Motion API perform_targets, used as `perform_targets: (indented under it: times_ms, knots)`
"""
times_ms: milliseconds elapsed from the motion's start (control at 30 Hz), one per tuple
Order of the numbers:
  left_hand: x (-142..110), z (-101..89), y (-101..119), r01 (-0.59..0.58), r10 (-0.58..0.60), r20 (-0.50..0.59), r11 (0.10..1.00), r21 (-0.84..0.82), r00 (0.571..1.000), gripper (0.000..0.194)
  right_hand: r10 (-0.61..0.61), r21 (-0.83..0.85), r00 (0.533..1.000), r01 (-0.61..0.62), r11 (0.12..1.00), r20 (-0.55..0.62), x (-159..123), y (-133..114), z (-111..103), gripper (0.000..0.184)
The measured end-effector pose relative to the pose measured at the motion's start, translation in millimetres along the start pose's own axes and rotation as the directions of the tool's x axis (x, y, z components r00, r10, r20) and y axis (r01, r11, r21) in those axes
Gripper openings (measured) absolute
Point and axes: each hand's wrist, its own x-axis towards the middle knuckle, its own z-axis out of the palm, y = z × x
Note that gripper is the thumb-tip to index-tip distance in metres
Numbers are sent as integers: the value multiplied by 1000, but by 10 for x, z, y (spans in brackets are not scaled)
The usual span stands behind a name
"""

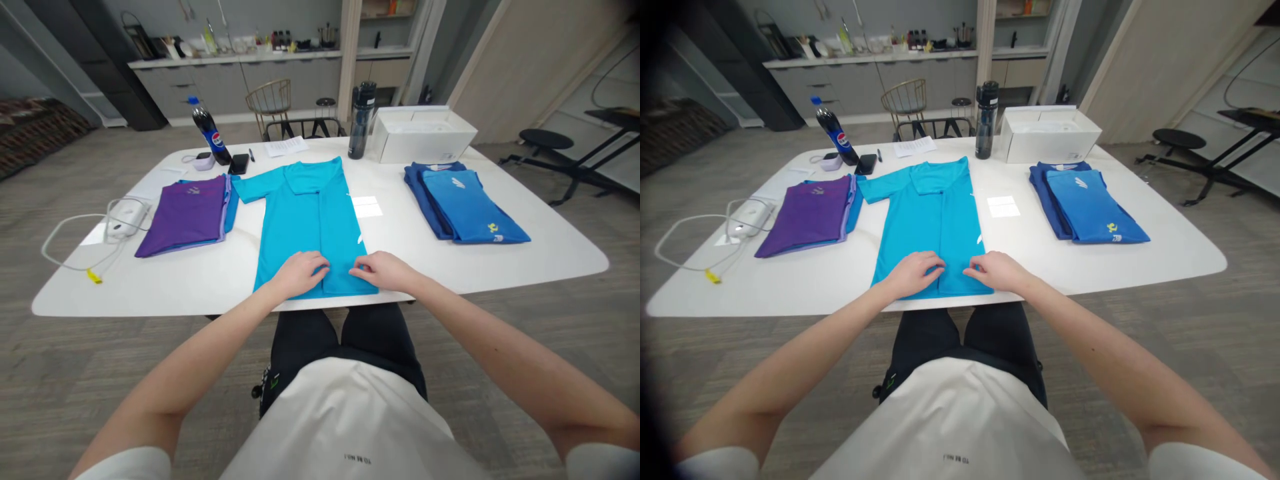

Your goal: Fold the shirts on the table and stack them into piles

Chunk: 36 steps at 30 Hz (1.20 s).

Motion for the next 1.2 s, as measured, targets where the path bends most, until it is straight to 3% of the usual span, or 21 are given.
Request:
perform_targets:
  times_ms: [100,233,467,700,900,1100,1200]
  knots:
    - [155,-76,-249,192,-186,-83,979,66,979,28,-17,-8,1000,17,1000,-24,417,37,-32,27]
    - [365,-188,-703,403,-385,-138,903,146,913,28,-26,44,999,27,999,-39,1158,83,-76,22]
    - [710,-479,-1609,619,-559,-273,745,249,783,31,-26,75,998,31,997,-64,2530,18,-193,19]
    - [1108,-831,-2614,728,-632,-366,630,270,683,38,-1,99,988,17,995,-157,3879,-3,-242,20]
    - [1367,-958,-3355,724,-623,-370,592,353,689,39,35,-62,983,-47,997,-183,4811,150,-369,25]
    - [1527,-979,-3728,704,-671,-255,569,424,696,36,11,-96,994,-22,995,-113,5422,300,-344,45]
    - [1546,-943,-3771,729,-716,-228,537,423,660,37,2,-98,994,-13,995,-113,5509,274,-257,39]
